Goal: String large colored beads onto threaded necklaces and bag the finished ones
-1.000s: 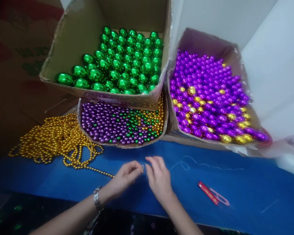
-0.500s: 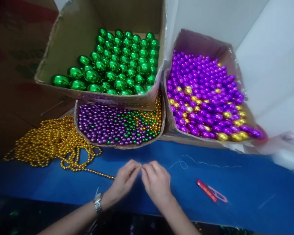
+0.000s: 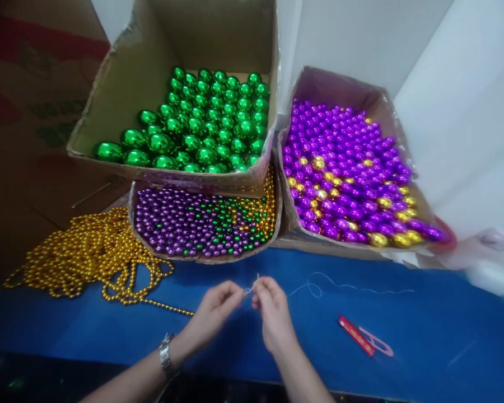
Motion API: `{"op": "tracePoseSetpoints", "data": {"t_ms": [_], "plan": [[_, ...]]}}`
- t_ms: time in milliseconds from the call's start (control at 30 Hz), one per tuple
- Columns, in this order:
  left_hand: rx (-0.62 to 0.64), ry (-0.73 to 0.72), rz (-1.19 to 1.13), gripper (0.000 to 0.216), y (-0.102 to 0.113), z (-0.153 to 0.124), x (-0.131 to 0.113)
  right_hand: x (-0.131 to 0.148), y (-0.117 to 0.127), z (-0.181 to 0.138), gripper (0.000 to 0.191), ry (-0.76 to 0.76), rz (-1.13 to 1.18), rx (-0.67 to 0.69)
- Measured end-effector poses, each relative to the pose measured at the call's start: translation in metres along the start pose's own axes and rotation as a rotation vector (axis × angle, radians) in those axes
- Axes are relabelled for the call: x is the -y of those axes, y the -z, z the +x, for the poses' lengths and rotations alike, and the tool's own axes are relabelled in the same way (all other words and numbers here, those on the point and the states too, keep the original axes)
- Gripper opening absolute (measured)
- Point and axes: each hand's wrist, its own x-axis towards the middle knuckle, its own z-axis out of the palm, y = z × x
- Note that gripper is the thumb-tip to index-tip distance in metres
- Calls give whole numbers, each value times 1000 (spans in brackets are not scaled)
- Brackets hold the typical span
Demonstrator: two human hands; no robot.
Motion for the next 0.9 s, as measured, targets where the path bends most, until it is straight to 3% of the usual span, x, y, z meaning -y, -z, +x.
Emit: {"op": "tracePoseSetpoints", "data": {"t_ms": [233,467,633,767,833,900], "plan": [[32,-69,80,27,2,-1,6,22,-3,7,30,-264,491,65],[38,-143,162,27,7,-7,-8,43,1,8,27,-264,683,106],[-24,-335,435,22,35,-14,-16,69,12,-1,16,-146,695,150],[-87,-324,567,25,54,-15,-9,86,10,-5,13,32,707,55],[-86,-315,604,24,58,-15,-9,87,2,-4,12,168,616,-26],[-83,-316,602,25,61,-16,-14,78,-9,-1,7,330,352,-89]]}}
